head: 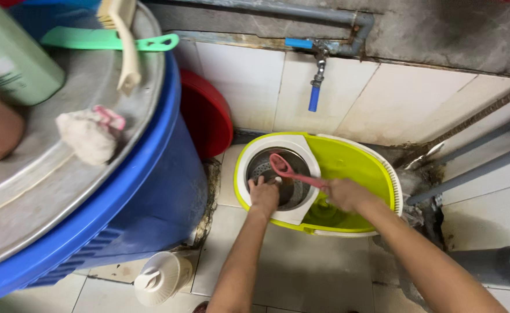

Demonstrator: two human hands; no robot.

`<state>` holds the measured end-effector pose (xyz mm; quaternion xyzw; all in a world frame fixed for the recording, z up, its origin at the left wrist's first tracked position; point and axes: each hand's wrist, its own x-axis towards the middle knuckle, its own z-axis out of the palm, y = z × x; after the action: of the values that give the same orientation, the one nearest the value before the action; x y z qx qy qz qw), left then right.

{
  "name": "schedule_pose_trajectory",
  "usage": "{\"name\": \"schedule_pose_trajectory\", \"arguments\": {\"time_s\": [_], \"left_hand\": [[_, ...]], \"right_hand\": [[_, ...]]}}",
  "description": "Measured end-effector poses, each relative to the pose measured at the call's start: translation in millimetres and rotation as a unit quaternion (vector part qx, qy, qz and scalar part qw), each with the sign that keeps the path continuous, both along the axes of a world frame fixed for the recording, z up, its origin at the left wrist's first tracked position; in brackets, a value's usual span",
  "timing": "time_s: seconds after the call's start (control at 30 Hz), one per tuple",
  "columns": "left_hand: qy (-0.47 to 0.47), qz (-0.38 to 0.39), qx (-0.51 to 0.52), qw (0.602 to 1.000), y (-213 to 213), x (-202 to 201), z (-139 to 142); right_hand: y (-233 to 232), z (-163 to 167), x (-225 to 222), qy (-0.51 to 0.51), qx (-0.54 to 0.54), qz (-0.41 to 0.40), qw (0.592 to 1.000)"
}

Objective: The person pours blue liquid detergent into a green and white mop bucket, then uses a pink scrub brush and a metal spoon to scrub the inner metal strainer and bucket surfaces. The person repeatedly scrubs the strainer and bucket interior with both tools.

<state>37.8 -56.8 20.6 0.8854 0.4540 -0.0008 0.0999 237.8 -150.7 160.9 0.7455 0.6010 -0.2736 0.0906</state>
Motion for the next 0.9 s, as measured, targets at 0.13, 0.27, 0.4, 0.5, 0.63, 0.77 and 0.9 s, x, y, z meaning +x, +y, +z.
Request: {"name": "schedule_pose_trajectory", "arguments": {"time_s": [0.13, 0.27, 0.4, 0.5, 0.63, 0.77, 0.9], "left_hand": [[0.059, -0.039, -0.010, 0.997, 2, -6, -7], [0.014, -0.036, 0.020, 0.999, 1, -9, -13], [0.015, -0.042, 0.020, 0.999, 3, -11, -22], [0.016, -0.045, 0.008, 0.999, 3, -13, -25], [0.005, -0.049, 0.014, 0.999, 3, -13, -23], [0.010, -0.043, -0.004, 0.999, -1, -13, -16], [0.002, -0.038, -0.020, 0.999, -3, -12, -12]], "right_hand": [[-29, -25, 20, 0.067, -0.040, -0.043, 0.996], [-38, -33, 37, 0.129, 0.046, 0.036, 0.990], [-20, -51, 8, 0.059, -0.038, -0.059, 0.996], [-24, -50, -9, 0.015, 0.049, 0.038, 0.998], [-40, -12, 8, 0.018, -0.109, -0.036, 0.993], [-36, 22, 20, -0.060, -0.076, 0.030, 0.995], [-25, 27, 4, -0.007, -0.036, -0.004, 0.999]]}}
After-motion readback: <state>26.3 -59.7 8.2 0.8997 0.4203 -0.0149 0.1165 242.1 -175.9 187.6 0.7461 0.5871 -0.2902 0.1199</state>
